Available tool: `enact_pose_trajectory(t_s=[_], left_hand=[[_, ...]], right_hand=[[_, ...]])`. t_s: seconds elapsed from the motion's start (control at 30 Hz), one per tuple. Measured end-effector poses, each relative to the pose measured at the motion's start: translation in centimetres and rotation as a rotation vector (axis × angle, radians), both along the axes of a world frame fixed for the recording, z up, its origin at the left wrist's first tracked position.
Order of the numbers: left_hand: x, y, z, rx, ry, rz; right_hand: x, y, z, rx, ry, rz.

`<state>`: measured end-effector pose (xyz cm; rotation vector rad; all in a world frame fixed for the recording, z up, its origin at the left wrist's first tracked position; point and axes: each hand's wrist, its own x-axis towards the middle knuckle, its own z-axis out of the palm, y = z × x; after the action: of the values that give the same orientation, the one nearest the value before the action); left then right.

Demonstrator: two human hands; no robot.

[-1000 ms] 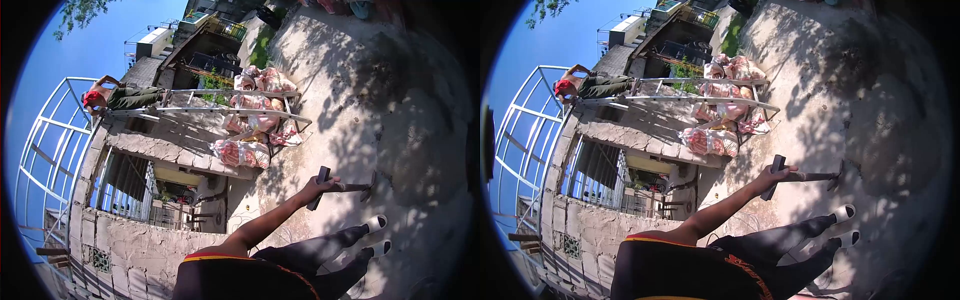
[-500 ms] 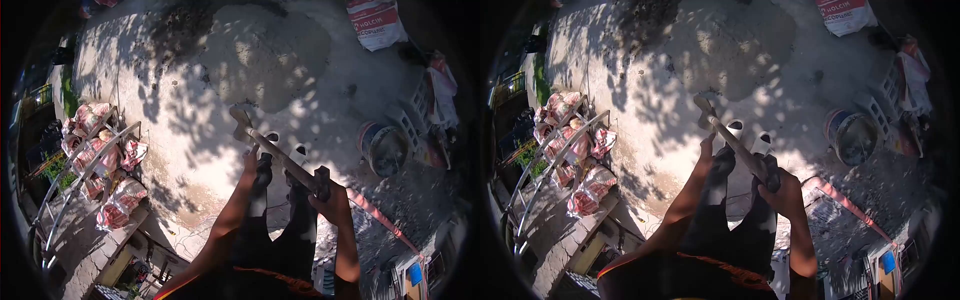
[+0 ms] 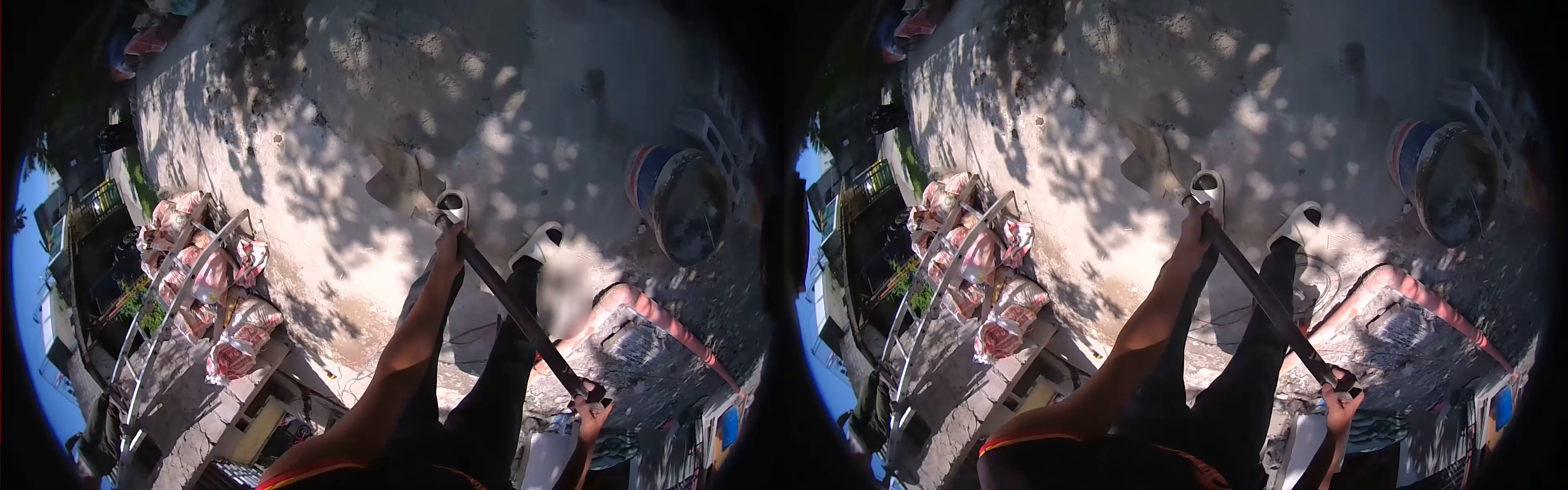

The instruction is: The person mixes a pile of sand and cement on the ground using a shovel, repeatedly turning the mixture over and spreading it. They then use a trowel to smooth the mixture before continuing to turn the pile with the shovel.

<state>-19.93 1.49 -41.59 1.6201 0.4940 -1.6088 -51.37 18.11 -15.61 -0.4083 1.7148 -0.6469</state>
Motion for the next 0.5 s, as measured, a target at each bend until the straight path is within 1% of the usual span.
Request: enact_pose_trajectory(t_s=[0.03,0.07,0.1,0.13,0.17,0.2,0.23,0.27,0.3,0.37,0.4,0.43,0.47,0.5], left_hand=[[-1.3,-0.4,-1.1,0.053,0.008,0.064],[-3.6,-0.2,-1.9,0.131,-0.161,-0.136],[-5.5,1.4,-3.7,0.095,-0.116,-0.143],[-7.8,1.9,-3.7,0.128,-0.221,-0.332],[-9.8,3.9,-5.9,0.095,-0.123,-0.272],[-12.1,4.5,-5.9,0.015,-0.059,-0.209],[-13.8,5.4,-6.9,0.01,-0.077,-0.33],[-15.1,5.4,-7.5,0.104,-0.104,-0.445],[-16.0,5.1,-8.0,0.109,-0.086,-0.428],[-15.9,3.7,-9.5,0.127,-0.129,-0.389],[-14.5,1.7,-10.0,0.067,-0.145,-0.395],[-12.3,-0.8,-10.3,0.008,-0.162,-0.397],[-9.9,-3.3,-10.9,-0.095,-0.124,-0.249],[-6.6,-6.0,-11.3,0.001,-0.004,-0.273]], right_hand=[[-0.2,2.0,-0.9,0.025,0.087,-0.079],[-0.3,4.0,-1.7,0.053,0.18,-0.155],[-0.8,5.6,-1.8,0.282,0.356,-0.035],[-1.6,9.1,-3.0,0.555,0.469,-0.249],[-2.8,13.2,-4.8,0.38,0.522,-0.467],[-3.3,16.3,-5.9,0.204,0.569,-0.675],[-3.1,14.2,-5.3,0.228,0.596,-0.854],[-4.3,13.8,-5.1,0.306,0.516,-0.847],[-5.0,13.4,-5.6,0.298,0.568,-0.854],[-7.3,14.0,-8.2,0.28,0.539,-0.773],[-6.5,9.7,-8.9,0.333,0.424,-0.806],[-5.4,7.4,-10.7,0.231,0.354,-0.82],[-4.3,5.5,-12.6,0.217,0.354,-0.712],[-0.6,-1.7,-10.7,0.399,0.343,-0.531]])
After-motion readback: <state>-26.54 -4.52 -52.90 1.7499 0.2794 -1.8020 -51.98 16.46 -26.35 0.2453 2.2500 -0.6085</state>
